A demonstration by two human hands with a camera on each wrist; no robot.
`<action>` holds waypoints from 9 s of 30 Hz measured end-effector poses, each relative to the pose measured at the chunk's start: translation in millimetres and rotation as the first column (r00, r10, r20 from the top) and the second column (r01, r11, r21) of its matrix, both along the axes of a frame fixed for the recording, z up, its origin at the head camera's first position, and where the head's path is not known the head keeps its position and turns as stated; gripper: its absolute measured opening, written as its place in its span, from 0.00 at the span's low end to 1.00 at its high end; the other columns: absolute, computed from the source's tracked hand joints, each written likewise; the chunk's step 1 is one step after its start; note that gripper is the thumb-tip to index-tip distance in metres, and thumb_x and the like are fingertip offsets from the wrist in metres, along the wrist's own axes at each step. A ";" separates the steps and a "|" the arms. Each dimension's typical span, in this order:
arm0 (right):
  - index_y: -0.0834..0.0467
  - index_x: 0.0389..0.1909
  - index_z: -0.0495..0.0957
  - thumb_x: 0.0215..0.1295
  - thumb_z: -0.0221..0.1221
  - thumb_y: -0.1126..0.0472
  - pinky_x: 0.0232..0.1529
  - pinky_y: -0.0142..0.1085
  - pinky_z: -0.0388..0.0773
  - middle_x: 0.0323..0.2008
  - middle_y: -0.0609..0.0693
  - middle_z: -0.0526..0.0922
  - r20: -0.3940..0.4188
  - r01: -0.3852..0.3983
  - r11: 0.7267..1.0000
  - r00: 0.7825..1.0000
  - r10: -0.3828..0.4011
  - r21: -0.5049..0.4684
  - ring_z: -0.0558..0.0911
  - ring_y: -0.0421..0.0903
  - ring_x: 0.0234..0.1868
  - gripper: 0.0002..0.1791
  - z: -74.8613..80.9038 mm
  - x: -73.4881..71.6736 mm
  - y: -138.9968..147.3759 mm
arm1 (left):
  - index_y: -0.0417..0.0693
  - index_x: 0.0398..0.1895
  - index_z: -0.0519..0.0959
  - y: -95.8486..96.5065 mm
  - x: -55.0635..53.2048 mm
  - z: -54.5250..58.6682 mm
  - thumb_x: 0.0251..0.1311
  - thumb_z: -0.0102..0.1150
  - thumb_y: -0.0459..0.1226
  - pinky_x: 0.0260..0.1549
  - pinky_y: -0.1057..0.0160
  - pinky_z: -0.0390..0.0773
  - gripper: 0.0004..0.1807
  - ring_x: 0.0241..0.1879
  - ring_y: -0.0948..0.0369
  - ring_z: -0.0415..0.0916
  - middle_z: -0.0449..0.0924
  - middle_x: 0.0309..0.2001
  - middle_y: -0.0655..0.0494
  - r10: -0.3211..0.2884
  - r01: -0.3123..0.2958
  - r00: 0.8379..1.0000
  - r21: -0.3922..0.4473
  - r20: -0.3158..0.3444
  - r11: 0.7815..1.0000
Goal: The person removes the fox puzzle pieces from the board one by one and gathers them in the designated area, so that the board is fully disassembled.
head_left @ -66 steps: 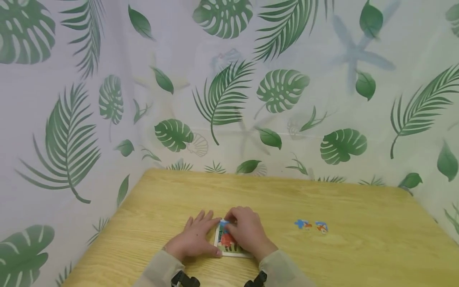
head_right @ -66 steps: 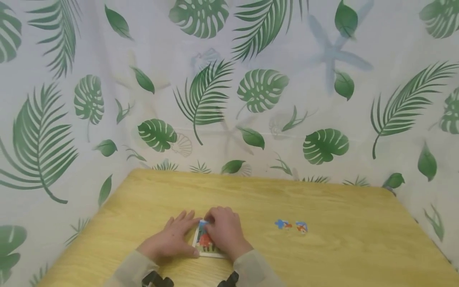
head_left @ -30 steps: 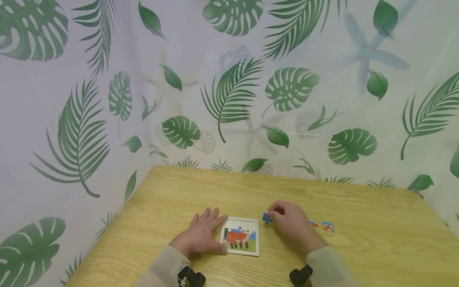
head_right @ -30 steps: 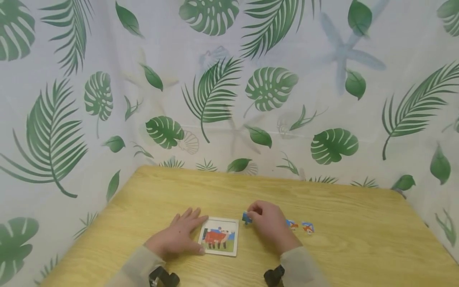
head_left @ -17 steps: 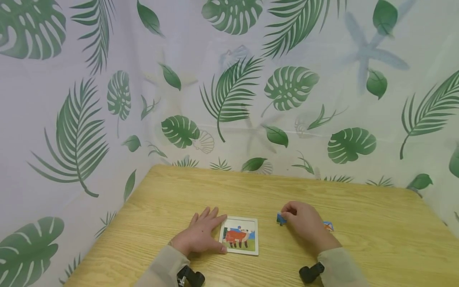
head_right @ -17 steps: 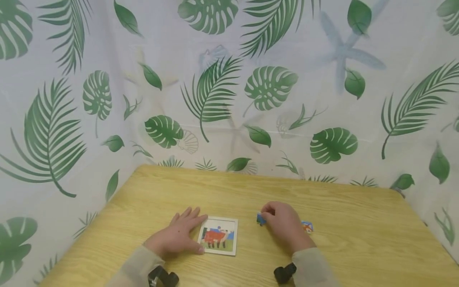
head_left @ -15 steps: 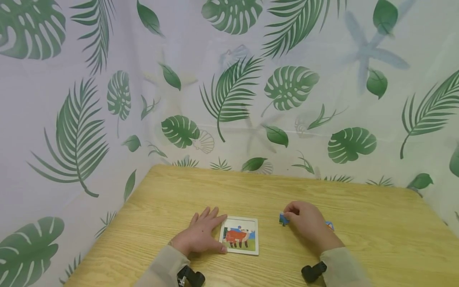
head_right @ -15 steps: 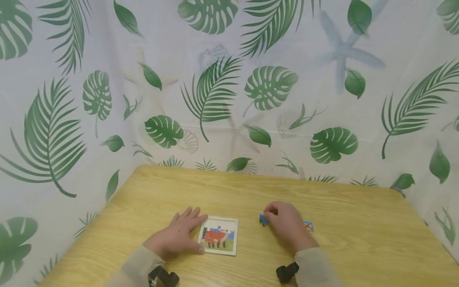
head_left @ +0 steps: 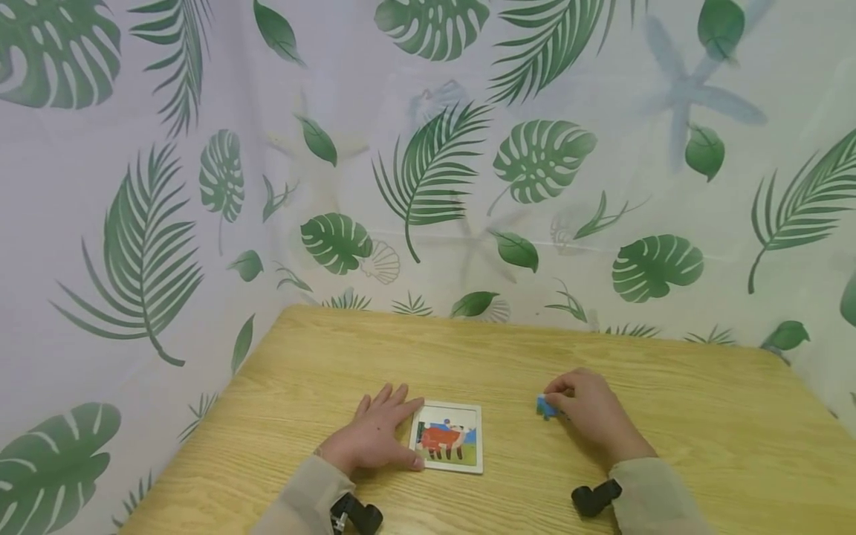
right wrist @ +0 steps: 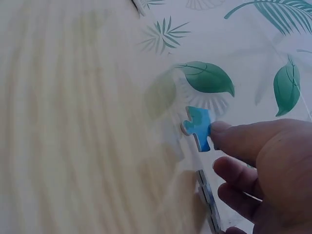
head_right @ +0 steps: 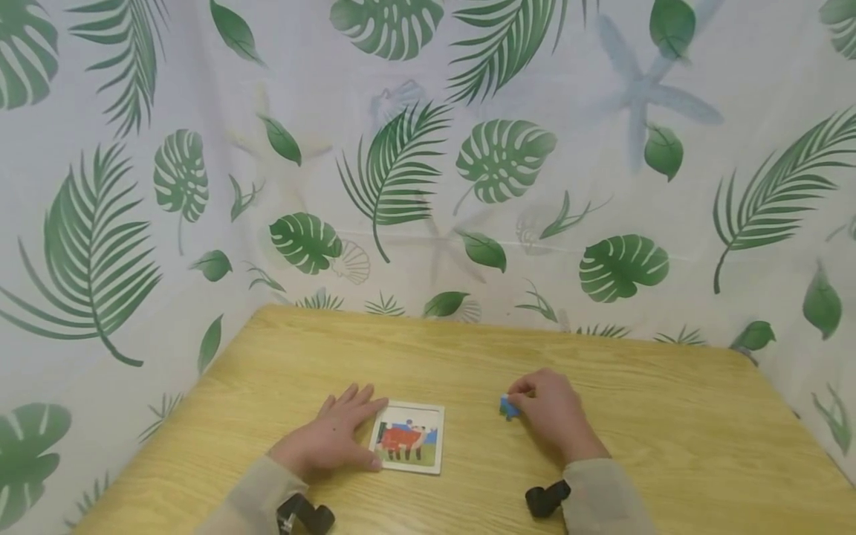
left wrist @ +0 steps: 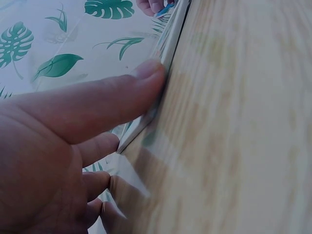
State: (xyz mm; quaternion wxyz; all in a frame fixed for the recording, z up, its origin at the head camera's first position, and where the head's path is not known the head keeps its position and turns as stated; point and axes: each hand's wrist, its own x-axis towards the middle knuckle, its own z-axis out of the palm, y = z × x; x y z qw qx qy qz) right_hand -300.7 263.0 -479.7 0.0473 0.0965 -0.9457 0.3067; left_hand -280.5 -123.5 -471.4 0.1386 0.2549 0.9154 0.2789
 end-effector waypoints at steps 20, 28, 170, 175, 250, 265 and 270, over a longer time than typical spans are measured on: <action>0.46 0.35 0.86 0.69 0.64 0.57 0.50 0.60 0.70 0.40 0.49 0.78 -0.052 0.001 0.996 0.999 0.004 0.089 0.75 0.59 0.48 0.03 -6.9 1.1 -6.5 | 0.52 0.79 0.61 1.4 1.0 2.6 0.51 0.76 0.54 0.71 0.34 0.31 0.53 0.79 0.42 0.33 0.44 0.80 0.41 -0.010 0.010 1.000 0.001 0.013 1.000; 0.45 0.33 0.85 0.68 0.64 0.56 0.49 0.60 0.68 0.41 0.50 0.77 -0.055 0.017 0.997 0.998 -0.012 0.078 0.73 0.59 0.48 0.04 -8.8 1.0 -7.3 | 0.51 0.79 0.62 0.6 2.0 2.1 0.50 0.76 0.55 0.71 0.35 0.31 0.53 0.79 0.42 0.33 0.44 0.80 0.41 -0.006 0.006 1.000 0.004 0.004 1.000; 0.51 0.34 0.79 0.69 0.62 0.63 0.41 0.41 0.73 0.32 0.44 0.80 0.161 -0.038 0.955 0.983 0.088 -0.294 0.76 0.44 0.36 0.04 1.8 35.0 -106.9 | 0.52 0.79 0.61 7.5 4.8 2.8 0.58 0.71 0.49 0.71 0.34 0.32 0.47 0.79 0.45 0.35 0.47 0.80 0.49 -0.116 0.116 0.993 -0.028 -0.026 0.993; 0.52 0.34 0.79 0.70 0.61 0.63 0.41 0.40 0.73 0.33 0.45 0.79 0.204 -0.028 0.949 0.974 0.096 -0.313 0.76 0.45 0.37 0.03 3.6 34.1 -98.2 | 0.47 0.80 0.58 7.5 4.2 -0.3 0.57 0.72 0.49 0.71 0.35 0.31 0.50 0.79 0.46 0.35 0.48 0.80 0.49 -0.106 0.106 0.994 0.000 -0.004 0.994; 0.56 0.41 0.81 0.73 0.59 0.58 0.38 0.42 0.72 0.34 0.45 0.80 0.209 0.016 0.998 0.978 -0.029 0.062 0.73 0.45 0.34 0.06 4.0 56.1 85.5 | 0.46 0.80 0.57 4.5 0.8 -0.9 0.58 0.71 0.50 0.72 0.37 0.31 0.50 0.80 0.48 0.34 0.45 0.81 0.48 -0.102 0.102 0.995 0.011 0.021 0.995; 0.55 0.44 0.82 0.75 0.57 0.54 0.41 0.43 0.73 0.41 0.46 0.83 0.218 0.077 0.997 0.973 -0.079 0.021 0.75 0.46 0.39 0.10 5.6 58.2 85.6 | 0.46 0.80 0.57 3.0 -0.6 -3.5 0.58 0.71 0.52 0.72 0.36 0.31 0.51 0.80 0.48 0.34 0.45 0.81 0.47 -0.111 0.111 0.994 0.016 0.015 0.994; 0.56 0.45 0.82 0.75 0.57 0.52 0.43 0.44 0.74 0.42 0.48 0.83 0.212 0.105 0.994 0.972 -0.102 -0.003 0.76 0.47 0.41 0.12 6.2 58.8 83.1 | 0.46 0.80 0.57 3.1 -0.9 -4.0 0.58 0.71 0.52 0.72 0.36 0.31 0.51 0.80 0.48 0.34 0.45 0.81 0.48 -0.108 0.108 0.994 0.015 0.013 0.994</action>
